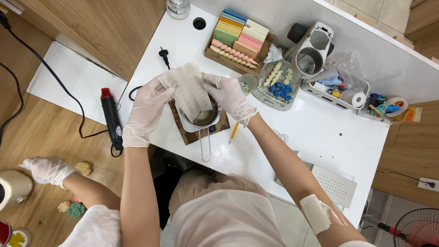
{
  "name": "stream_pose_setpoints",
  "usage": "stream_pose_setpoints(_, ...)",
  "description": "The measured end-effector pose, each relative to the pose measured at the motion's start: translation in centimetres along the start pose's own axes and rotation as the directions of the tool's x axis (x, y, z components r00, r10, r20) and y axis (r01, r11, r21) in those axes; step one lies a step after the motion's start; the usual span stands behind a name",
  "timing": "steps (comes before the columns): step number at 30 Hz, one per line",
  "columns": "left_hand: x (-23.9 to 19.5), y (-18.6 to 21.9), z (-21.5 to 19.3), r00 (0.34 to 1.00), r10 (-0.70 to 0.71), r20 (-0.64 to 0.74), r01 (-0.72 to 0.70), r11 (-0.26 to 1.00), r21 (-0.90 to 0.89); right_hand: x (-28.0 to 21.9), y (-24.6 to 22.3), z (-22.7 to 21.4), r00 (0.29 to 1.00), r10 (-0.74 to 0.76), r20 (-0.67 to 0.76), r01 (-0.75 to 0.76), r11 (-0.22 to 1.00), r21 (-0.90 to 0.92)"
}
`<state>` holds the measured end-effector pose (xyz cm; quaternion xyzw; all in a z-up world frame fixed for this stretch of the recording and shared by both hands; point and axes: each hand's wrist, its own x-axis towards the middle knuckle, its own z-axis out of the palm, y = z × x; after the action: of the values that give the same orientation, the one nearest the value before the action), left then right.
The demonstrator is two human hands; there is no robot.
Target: Inserting a silicone mold into a metal holder and pouring wax into it.
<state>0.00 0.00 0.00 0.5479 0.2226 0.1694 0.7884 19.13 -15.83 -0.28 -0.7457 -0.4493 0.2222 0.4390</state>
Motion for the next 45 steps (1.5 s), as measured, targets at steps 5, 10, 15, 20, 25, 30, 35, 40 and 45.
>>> stream_pose_setpoints(5,0.2,-1.8,-1.4,0.999,0.012,-0.048,-0.019,0.990,-0.138,0.9,0.2,0.9,0.999,-0.040,0.034,0.037,0.997,0.069)
stream_pose_setpoints(10,0.8,-3.5,-3.0,0.990,0.063,-0.128,-0.093,0.966,-0.241,0.8,0.9,0.7,0.996,0.023,0.083,-0.043,0.969,0.242)
stream_pose_setpoints(15,0.5,-5.3,-4.9,0.988,0.063,-0.140,-0.104,0.945,-0.311,-0.2,2.4,-0.5,0.997,0.078,0.024,-0.081,0.978,0.193)
stream_pose_setpoints(20,-0.3,-6.4,-5.6,0.986,0.000,-0.166,-0.072,0.901,-0.429,-2.1,3.8,-1.8,0.992,0.120,-0.035,-0.108,0.967,0.231)
stream_pose_setpoints(25,-0.7,-8.4,-7.4,0.992,0.003,-0.123,-0.059,0.889,-0.453,-4.1,3.3,-3.1,0.971,0.222,-0.085,-0.192,0.943,0.273)
stream_pose_setpoints(30,-1.5,-9.6,-7.7,0.988,-0.025,-0.155,-0.059,0.856,-0.514,-6.4,4.9,-3.6,0.953,0.280,-0.114,-0.231,0.917,0.324)
stream_pose_setpoints(35,-1.8,-12.0,-8.6,0.965,-0.053,-0.256,-0.124,0.769,-0.627,-9.1,8.0,-2.5,0.921,0.363,-0.140,-0.250,0.828,0.503)
stream_pose_setpoints(40,-1.8,-14.4,-10.5,0.964,-0.026,-0.266,-0.184,0.657,-0.731,-12.1,7.6,-1.5,0.894,0.419,-0.158,-0.207,0.700,0.683)
stream_pose_setpoints(45,-1.3,-13.8,-10.7,0.978,-0.025,-0.208,-0.160,0.554,-0.817,-13.5,6.7,1.4,0.831,0.553,-0.056,-0.258,0.474,0.842)
